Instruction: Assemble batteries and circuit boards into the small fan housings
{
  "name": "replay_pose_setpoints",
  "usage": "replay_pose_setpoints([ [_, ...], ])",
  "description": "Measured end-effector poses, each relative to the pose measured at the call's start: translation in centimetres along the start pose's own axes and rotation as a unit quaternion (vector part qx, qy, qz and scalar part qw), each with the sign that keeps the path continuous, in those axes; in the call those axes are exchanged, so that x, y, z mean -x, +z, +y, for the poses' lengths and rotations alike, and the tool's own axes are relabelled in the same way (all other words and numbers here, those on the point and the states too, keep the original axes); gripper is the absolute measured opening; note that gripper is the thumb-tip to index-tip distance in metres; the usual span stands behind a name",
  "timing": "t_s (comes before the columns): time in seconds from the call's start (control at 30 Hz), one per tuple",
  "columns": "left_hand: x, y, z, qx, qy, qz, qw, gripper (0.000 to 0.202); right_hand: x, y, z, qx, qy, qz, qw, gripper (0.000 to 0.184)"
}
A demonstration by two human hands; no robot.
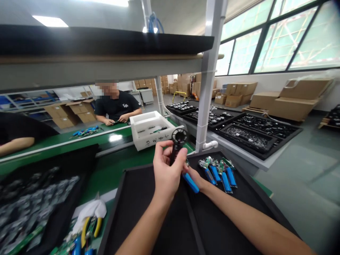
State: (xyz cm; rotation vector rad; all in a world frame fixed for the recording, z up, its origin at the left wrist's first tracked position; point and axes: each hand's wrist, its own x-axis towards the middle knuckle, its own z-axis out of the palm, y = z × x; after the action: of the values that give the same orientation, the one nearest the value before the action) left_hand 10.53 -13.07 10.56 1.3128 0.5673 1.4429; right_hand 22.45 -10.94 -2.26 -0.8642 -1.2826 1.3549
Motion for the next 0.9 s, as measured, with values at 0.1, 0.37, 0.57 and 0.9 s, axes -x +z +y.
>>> replay_pose_setpoints([
  [0.1, -2.3, -2.5, -3.6, -0.005, 0.002, 0.087, 0.996, 0.03, 0.0, 0.0, 0.2, -0.044, 0.014, -0.068, 0.997, 0.081],
  [0.37, -5.2, -7.7, -8.7, -0.019, -0.037, 0.158, 0.987, 0.03, -0.5, 0.3, 0.4, -0.017, -0.032, -0.021, 0.999, 0.038],
  [0.57, -4.2, -6.5, -8.2, -0.048, -0.047, 0.057, 0.996, 0.035, -0.6, 0.7, 0.0, -0.008, -0.04, 0.009, 0.999, 0.043],
  [0.9, -3.3, -5.4, -8.5, -0.047, -0.083, -0.013, 0.995, 0.031, -0.4, 0.6, 0.1, 0.028, -0.077, 0.014, 0.997, 0.032],
])
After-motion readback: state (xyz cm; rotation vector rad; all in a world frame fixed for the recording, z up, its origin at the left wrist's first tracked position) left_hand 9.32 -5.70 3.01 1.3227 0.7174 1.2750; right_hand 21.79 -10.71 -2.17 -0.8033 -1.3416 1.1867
